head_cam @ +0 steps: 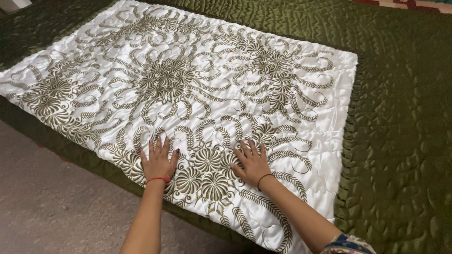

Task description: The person smooths a green quilted bedspread across the bed with both hands, pulling and aligning its edges along the sides, then smooths a white embroidered runner laid over the center of the bed and holds both hands flat over it at the end.

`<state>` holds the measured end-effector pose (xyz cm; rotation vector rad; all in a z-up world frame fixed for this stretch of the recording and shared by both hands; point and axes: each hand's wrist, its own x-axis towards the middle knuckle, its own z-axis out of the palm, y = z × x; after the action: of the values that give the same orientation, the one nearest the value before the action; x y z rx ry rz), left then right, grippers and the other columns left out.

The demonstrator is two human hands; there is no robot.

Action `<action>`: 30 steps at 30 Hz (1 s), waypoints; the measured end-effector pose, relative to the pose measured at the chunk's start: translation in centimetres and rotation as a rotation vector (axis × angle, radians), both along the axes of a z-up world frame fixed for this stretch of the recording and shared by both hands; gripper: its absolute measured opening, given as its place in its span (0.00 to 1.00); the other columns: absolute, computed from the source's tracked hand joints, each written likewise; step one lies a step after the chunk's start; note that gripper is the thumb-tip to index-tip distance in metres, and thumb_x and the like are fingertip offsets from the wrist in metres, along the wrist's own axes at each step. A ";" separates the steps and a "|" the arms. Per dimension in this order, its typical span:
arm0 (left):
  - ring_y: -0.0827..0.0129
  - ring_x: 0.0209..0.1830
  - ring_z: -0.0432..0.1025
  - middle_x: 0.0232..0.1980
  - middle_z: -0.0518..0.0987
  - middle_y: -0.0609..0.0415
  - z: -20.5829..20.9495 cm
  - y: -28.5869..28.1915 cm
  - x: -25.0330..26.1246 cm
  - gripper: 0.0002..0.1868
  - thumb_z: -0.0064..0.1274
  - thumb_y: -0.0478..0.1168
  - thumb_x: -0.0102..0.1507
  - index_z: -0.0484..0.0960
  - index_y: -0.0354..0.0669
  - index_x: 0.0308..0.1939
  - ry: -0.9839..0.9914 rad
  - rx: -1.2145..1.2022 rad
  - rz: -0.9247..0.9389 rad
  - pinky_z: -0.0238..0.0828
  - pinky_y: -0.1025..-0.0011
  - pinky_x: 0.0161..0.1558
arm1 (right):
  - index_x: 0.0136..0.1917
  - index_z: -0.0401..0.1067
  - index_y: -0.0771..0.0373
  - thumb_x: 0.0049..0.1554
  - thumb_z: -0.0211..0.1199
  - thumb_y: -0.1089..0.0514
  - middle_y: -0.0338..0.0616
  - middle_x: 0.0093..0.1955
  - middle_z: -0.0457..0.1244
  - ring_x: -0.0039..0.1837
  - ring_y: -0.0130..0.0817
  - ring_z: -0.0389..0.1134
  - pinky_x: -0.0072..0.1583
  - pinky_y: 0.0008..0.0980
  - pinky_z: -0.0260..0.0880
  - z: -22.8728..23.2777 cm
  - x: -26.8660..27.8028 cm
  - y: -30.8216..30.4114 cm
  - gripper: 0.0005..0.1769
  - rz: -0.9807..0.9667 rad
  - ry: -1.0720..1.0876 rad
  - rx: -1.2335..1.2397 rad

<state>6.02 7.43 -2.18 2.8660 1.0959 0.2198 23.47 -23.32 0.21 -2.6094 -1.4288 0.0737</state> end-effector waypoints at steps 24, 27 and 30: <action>0.43 0.80 0.50 0.79 0.59 0.36 0.4 9.3 -5.0 0.30 0.47 0.51 0.65 0.73 0.47 0.70 -0.323 0.066 0.162 0.31 0.32 0.73 | 0.81 0.52 0.51 0.61 0.43 0.27 0.51 0.85 0.41 0.85 0.53 0.35 0.77 0.68 0.26 -1.1 -5.3 10.0 0.44 0.041 0.007 0.096; 0.38 0.81 0.46 0.80 0.51 0.34 0.7 10.1 -5.7 0.26 0.48 0.47 0.65 0.74 0.48 0.67 -0.399 0.003 0.306 0.31 0.29 0.70 | 0.82 0.51 0.53 0.58 0.42 0.21 0.54 0.84 0.39 0.84 0.54 0.34 0.74 0.71 0.23 0.2 -7.1 11.4 0.50 0.211 -0.015 0.119; 0.30 0.82 0.43 0.81 0.44 0.25 0.2 11.0 -6.3 0.28 0.52 0.41 0.65 0.71 0.44 0.70 -0.581 0.007 0.298 0.38 0.37 0.75 | 0.81 0.52 0.53 0.54 0.42 0.15 0.54 0.85 0.38 0.84 0.58 0.31 0.75 0.71 0.21 1.2 -8.9 12.1 0.56 0.268 0.040 0.047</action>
<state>-0.26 18.45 -1.93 2.3677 1.3571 0.9921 14.52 -11.24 1.43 -2.3512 -1.7341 0.1232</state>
